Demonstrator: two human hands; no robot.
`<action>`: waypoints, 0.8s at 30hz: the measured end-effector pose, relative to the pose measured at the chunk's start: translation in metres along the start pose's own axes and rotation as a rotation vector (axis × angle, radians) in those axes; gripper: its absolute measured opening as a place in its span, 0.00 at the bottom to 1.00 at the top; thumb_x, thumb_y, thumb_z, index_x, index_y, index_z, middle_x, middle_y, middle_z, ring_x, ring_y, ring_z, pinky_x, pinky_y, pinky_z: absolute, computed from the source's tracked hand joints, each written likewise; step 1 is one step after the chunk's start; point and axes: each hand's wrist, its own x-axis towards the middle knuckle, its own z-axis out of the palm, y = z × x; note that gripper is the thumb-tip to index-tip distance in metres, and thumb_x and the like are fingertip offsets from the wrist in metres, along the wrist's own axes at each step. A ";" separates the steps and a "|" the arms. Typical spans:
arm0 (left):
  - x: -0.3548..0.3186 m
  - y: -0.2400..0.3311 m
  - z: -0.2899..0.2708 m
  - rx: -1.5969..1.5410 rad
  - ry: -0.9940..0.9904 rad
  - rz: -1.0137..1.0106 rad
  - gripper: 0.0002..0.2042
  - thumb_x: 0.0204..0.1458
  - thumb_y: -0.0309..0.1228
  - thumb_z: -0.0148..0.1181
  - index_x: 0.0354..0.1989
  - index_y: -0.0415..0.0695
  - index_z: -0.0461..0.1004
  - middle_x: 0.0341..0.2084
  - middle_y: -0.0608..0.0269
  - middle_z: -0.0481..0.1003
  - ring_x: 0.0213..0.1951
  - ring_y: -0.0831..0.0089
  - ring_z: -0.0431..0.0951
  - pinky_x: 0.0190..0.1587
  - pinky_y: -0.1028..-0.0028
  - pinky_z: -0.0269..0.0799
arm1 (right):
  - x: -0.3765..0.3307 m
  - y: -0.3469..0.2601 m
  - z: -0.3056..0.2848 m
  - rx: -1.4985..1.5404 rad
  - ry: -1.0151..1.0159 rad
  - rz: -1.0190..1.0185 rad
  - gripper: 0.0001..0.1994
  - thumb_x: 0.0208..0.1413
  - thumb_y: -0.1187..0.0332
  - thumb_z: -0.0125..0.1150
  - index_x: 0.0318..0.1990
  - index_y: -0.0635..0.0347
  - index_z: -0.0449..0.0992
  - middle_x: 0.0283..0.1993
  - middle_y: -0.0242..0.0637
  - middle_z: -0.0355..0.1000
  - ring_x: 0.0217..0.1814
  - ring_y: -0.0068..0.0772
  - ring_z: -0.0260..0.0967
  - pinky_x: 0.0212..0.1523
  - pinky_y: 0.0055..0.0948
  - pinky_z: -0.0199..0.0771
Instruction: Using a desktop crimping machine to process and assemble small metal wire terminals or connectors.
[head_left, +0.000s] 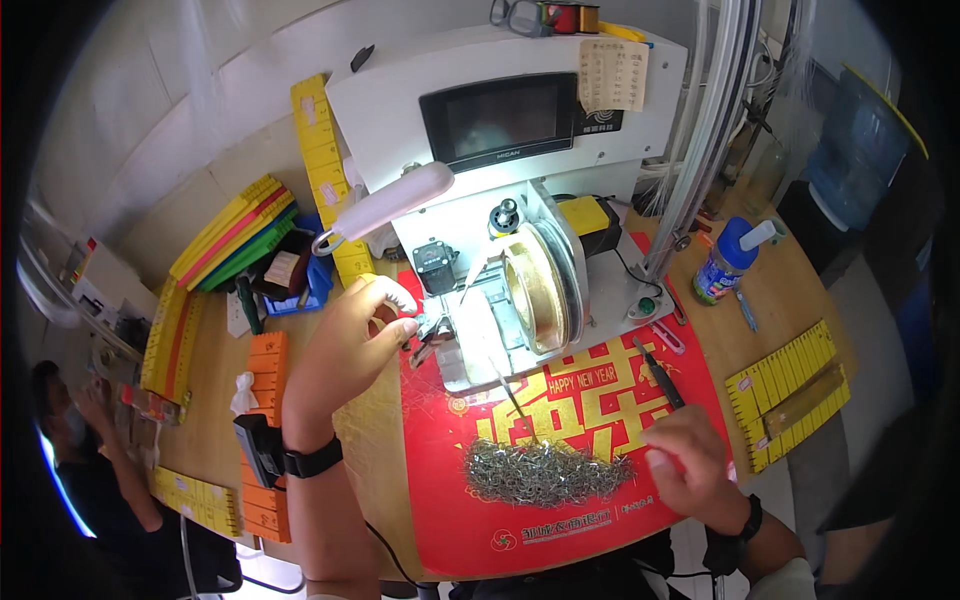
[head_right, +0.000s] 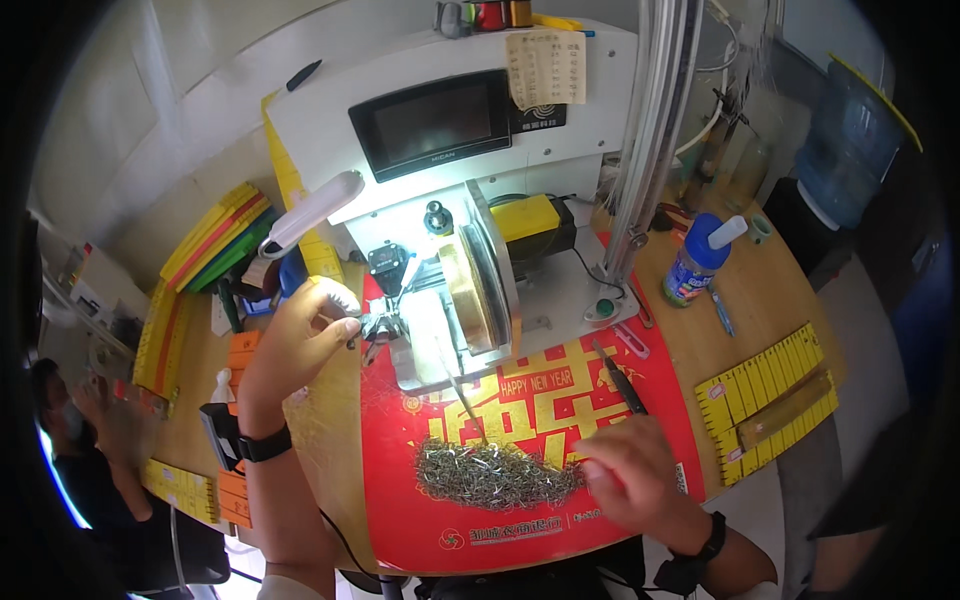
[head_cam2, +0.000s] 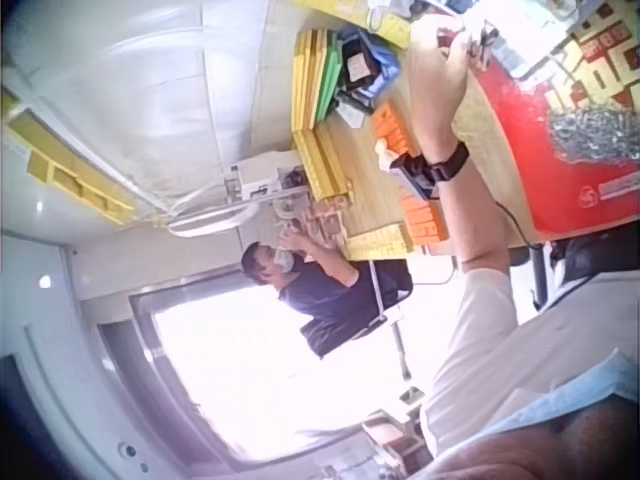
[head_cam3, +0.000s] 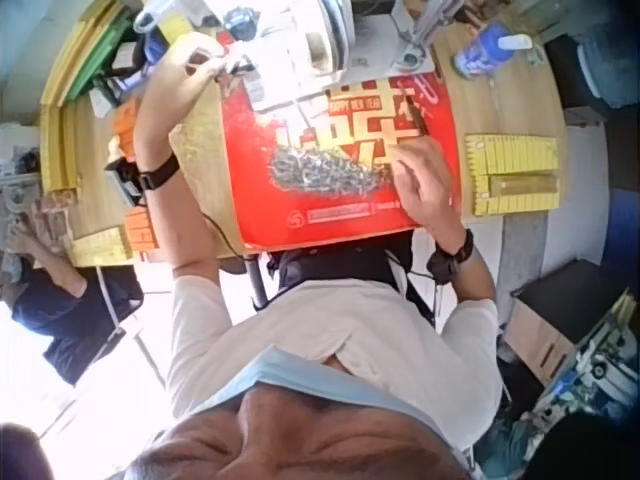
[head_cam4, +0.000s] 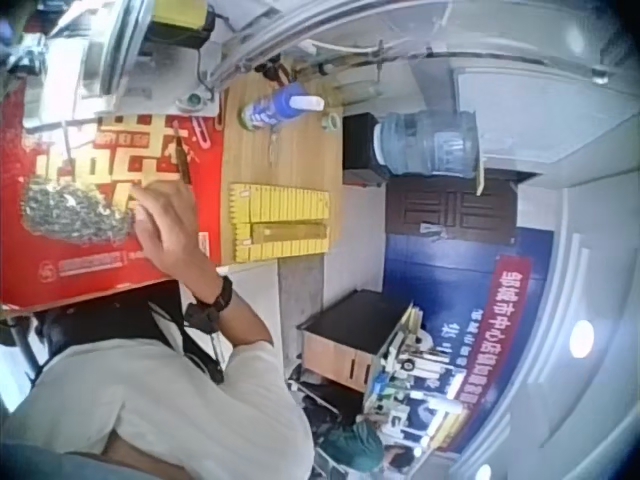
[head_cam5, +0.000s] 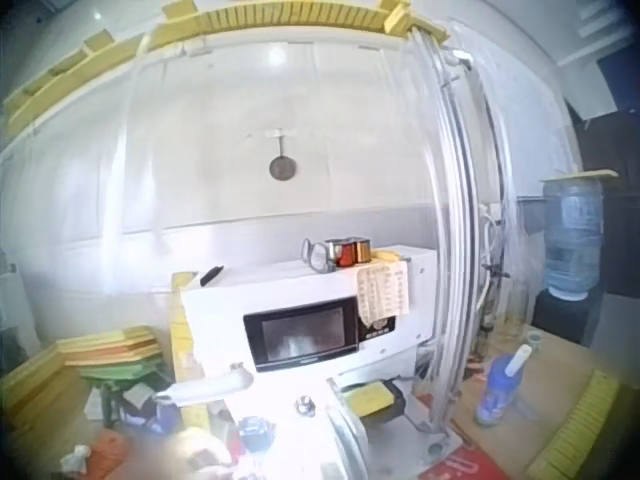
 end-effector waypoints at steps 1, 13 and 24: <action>-0.004 -0.002 -0.003 0.046 -0.023 -0.019 0.08 0.60 0.24 0.63 0.46 0.38 0.77 0.40 0.61 0.75 0.39 0.73 0.80 0.43 0.73 0.75 | 0.024 -0.018 0.009 0.107 -0.051 -0.042 0.12 0.60 0.76 0.63 0.51 0.63 0.79 0.43 0.43 0.77 0.41 0.44 0.75 0.47 0.39 0.75; -0.012 -0.006 -0.004 -0.084 -0.019 -0.020 0.08 0.62 0.28 0.63 0.44 0.39 0.72 0.36 0.52 0.75 0.38 0.63 0.78 0.42 0.64 0.73 | 0.156 -0.035 0.189 1.134 0.255 0.594 0.09 0.78 0.62 0.47 0.48 0.56 0.68 0.38 0.26 0.66 0.35 0.13 0.60 0.38 0.18 0.63; -0.008 -0.035 0.000 -0.362 -0.202 -0.204 0.11 0.68 0.36 0.59 0.49 0.42 0.72 0.34 0.64 0.75 0.35 0.77 0.71 0.42 0.71 0.70 | 0.167 -0.022 0.195 1.090 0.300 0.522 0.06 0.76 0.67 0.49 0.44 0.57 0.66 0.34 0.27 0.64 0.31 0.14 0.58 0.34 0.19 0.62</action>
